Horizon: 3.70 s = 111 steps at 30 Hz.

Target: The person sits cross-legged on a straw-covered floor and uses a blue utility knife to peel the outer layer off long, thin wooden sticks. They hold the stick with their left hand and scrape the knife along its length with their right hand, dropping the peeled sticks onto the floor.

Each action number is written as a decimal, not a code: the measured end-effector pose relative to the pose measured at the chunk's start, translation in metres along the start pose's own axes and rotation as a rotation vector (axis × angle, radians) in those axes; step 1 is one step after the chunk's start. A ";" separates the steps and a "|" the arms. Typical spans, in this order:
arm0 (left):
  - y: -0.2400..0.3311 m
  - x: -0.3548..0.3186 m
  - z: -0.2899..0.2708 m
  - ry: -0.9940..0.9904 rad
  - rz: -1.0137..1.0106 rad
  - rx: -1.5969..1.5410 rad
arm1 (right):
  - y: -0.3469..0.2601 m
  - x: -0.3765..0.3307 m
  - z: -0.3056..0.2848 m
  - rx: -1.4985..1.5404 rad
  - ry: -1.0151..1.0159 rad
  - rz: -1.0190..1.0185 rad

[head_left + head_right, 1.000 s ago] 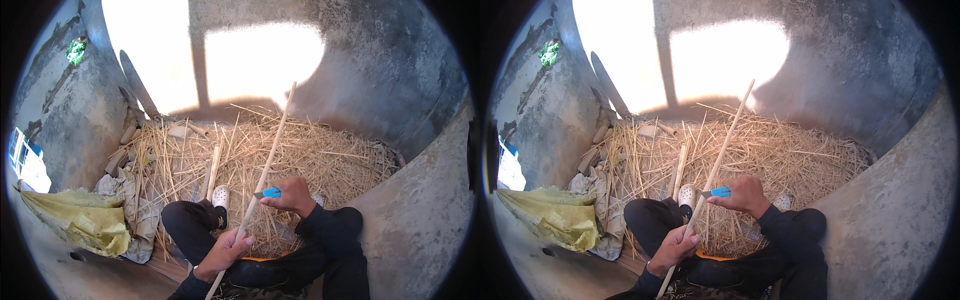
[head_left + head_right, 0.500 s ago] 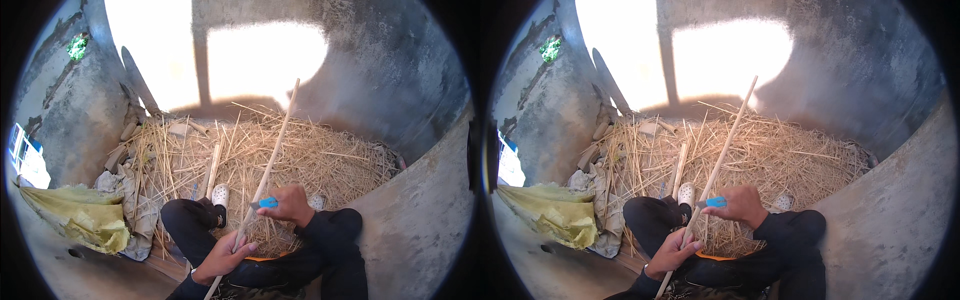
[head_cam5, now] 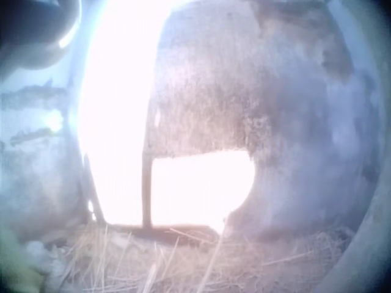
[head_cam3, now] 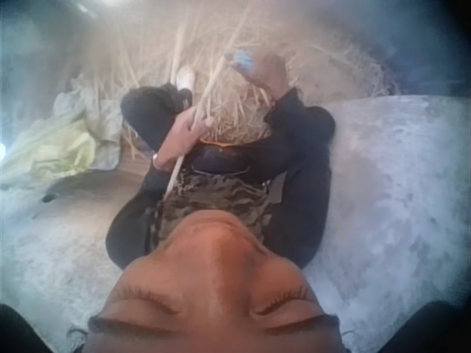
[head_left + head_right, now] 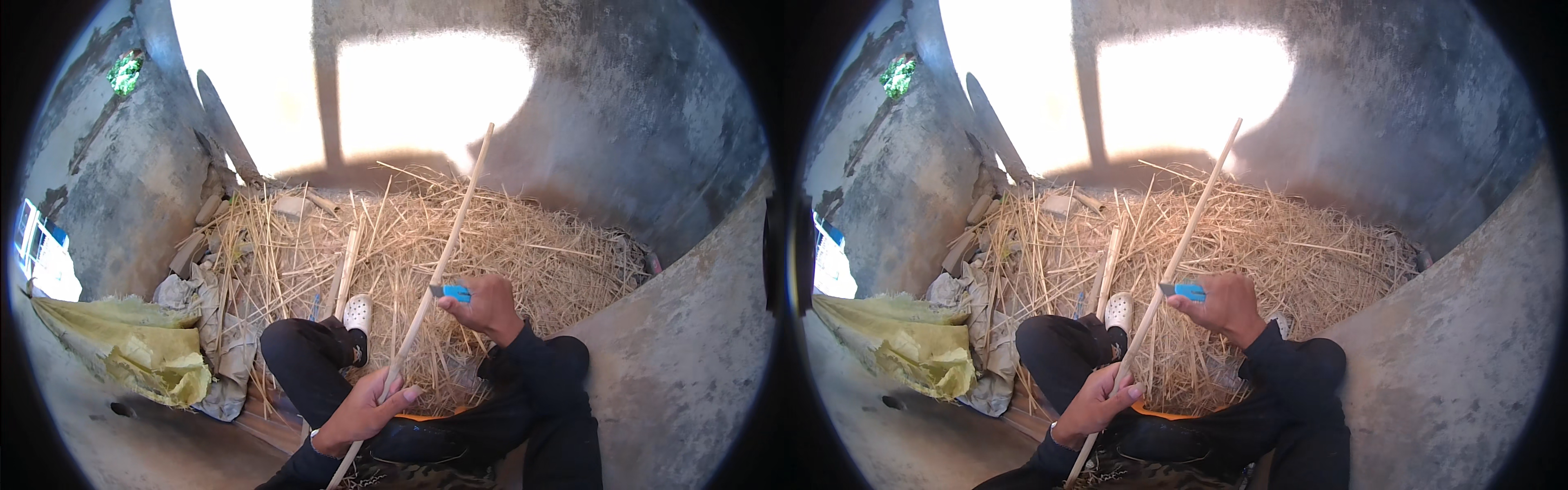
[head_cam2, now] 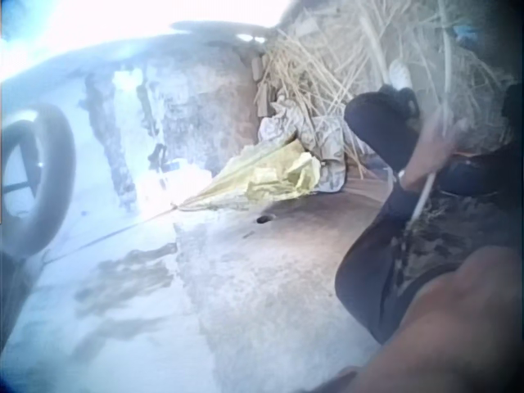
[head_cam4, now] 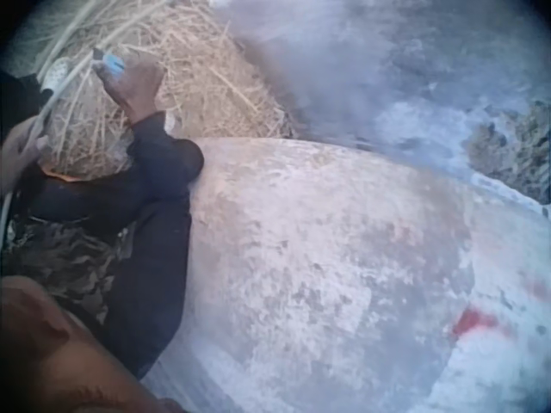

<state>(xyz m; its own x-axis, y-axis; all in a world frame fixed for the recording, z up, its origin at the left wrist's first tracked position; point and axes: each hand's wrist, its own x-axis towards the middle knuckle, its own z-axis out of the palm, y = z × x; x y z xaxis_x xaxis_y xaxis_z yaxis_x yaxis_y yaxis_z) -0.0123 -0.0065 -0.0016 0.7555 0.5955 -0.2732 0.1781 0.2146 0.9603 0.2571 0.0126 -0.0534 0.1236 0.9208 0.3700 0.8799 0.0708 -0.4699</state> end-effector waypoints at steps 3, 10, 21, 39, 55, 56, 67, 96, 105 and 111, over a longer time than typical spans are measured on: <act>-0.003 0.007 0.001 0.004 0.029 -0.037 | -0.023 -0.024 0.011 0.098 0.013 -0.164; -0.003 -0.005 0.009 -0.012 -0.022 0.019 | 0.043 0.016 -0.006 -0.052 0.071 0.197; -0.003 -0.016 0.007 -0.037 0.027 -0.009 | 0.055 0.029 -0.015 -0.038 0.129 0.173; -0.017 0.007 -0.009 0.005 -0.063 -0.114 | 0.056 0.037 -0.021 0.037 -0.047 0.239; -0.007 0.030 -0.010 0.072 0.091 -0.138 | -0.024 -0.001 0.006 -0.019 0.024 -0.216; -0.007 0.030 -0.009 0.066 0.084 -0.150 | -0.027 -0.003 0.008 0.004 0.038 -0.218; -0.004 0.031 0.000 0.073 0.055 -0.189 | -0.025 -0.002 0.001 -0.082 0.034 -0.200; -0.019 0.032 -0.007 -0.093 0.023 -0.568 | -0.025 -0.011 0.012 -0.032 -0.026 -0.178; -0.014 0.035 -0.008 -0.076 0.000 -0.643 | -0.025 -0.005 0.007 -0.068 -0.031 -0.121; -0.015 0.034 -0.007 -0.056 0.004 -0.545 | -0.030 -0.014 0.005 -0.051 -0.115 -0.106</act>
<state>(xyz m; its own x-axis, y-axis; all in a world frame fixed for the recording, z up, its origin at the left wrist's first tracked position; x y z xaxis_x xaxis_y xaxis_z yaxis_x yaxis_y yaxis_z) 0.0066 0.0160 -0.0257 0.7907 0.5580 -0.2517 -0.1662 0.5914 0.7891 0.2264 -0.0004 -0.0489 -0.0221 0.9473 0.3196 0.9076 0.1530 -0.3910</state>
